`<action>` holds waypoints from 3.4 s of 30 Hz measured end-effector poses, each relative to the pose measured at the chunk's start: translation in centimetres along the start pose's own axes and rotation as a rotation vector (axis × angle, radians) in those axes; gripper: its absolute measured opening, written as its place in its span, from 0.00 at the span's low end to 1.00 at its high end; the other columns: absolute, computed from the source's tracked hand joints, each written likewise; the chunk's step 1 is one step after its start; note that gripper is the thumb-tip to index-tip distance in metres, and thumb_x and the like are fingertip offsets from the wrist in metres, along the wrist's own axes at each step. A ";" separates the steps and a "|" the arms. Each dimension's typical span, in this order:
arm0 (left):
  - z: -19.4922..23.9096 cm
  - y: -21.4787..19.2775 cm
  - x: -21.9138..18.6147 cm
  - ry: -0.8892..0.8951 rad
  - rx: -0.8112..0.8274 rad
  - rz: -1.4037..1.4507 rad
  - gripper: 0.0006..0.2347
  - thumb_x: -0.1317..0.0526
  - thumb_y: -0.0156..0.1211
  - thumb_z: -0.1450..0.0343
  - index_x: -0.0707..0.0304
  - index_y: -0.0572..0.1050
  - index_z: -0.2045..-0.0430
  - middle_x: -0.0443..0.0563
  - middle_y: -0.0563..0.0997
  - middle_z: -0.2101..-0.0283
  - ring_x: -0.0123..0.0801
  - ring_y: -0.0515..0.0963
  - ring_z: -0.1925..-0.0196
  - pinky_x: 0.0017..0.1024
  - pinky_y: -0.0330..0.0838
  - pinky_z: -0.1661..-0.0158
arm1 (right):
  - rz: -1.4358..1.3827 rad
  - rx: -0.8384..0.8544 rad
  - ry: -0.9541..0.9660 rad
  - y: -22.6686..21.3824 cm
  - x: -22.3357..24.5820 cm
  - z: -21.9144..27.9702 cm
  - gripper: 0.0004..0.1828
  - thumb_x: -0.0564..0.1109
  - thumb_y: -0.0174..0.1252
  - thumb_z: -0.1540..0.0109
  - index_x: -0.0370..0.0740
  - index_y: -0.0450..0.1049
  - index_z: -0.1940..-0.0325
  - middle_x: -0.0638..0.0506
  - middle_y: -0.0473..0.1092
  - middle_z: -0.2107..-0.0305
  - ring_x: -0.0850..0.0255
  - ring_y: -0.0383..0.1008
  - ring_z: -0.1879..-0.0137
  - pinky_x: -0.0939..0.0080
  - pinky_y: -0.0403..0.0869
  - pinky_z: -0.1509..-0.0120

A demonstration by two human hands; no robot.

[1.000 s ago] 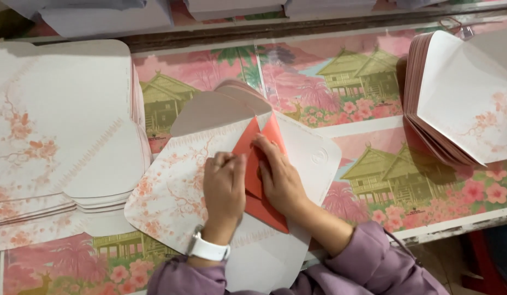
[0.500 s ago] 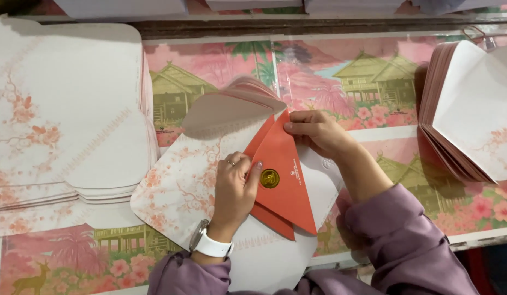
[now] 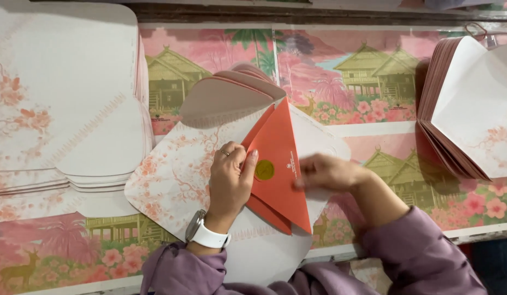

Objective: The person folds white paper sheets with floral patterns into box shapes. They insert orange paper inserts into the folded boxes and stack the completed items on the table.

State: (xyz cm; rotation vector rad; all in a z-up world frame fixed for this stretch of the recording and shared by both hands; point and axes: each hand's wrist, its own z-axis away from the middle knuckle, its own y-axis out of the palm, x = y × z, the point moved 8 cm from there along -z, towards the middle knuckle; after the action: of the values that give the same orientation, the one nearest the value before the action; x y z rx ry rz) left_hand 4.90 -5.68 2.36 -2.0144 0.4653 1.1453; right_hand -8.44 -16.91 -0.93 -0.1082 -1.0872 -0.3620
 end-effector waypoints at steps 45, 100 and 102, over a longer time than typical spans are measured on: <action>3.8 5.0 -6.2 0.586 0.327 -0.438 0.16 0.54 0.41 0.27 0.45 0.67 0.45 0.44 0.68 0.40 0.41 0.69 0.40 0.51 0.53 0.40 | 0.985 -0.899 -0.694 -5.6 2.1 8.2 0.15 0.49 0.60 0.40 0.44 0.78 0.50 0.50 0.74 0.67 0.57 0.74 0.69 0.60 0.74 0.65; 0.1 0.5 0.6 0.017 -0.047 -0.105 0.19 0.62 0.54 0.29 0.58 0.55 0.91 0.43 0.64 0.74 0.34 0.69 0.76 0.24 0.66 0.73 | 0.042 0.016 0.203 1.0 -1.8 2.4 0.15 0.45 0.58 0.40 0.26 0.77 0.61 0.43 0.75 0.77 0.58 0.78 0.68 0.53 0.78 0.57; -0.1 0.6 0.6 0.008 -0.043 -0.100 0.19 0.63 0.54 0.29 0.58 0.55 0.91 0.43 0.65 0.74 0.35 0.70 0.75 0.25 0.67 0.73 | 0.027 0.121 0.259 2.2 -1.9 3.3 0.16 0.45 0.59 0.42 0.26 0.77 0.59 0.44 0.76 0.75 0.59 0.78 0.65 0.52 0.78 0.54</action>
State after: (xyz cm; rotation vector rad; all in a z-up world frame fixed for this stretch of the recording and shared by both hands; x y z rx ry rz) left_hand 4.94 -6.10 1.59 -2.0557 0.3428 1.0946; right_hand -11.32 -13.51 -0.87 0.0308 -0.8480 -0.2765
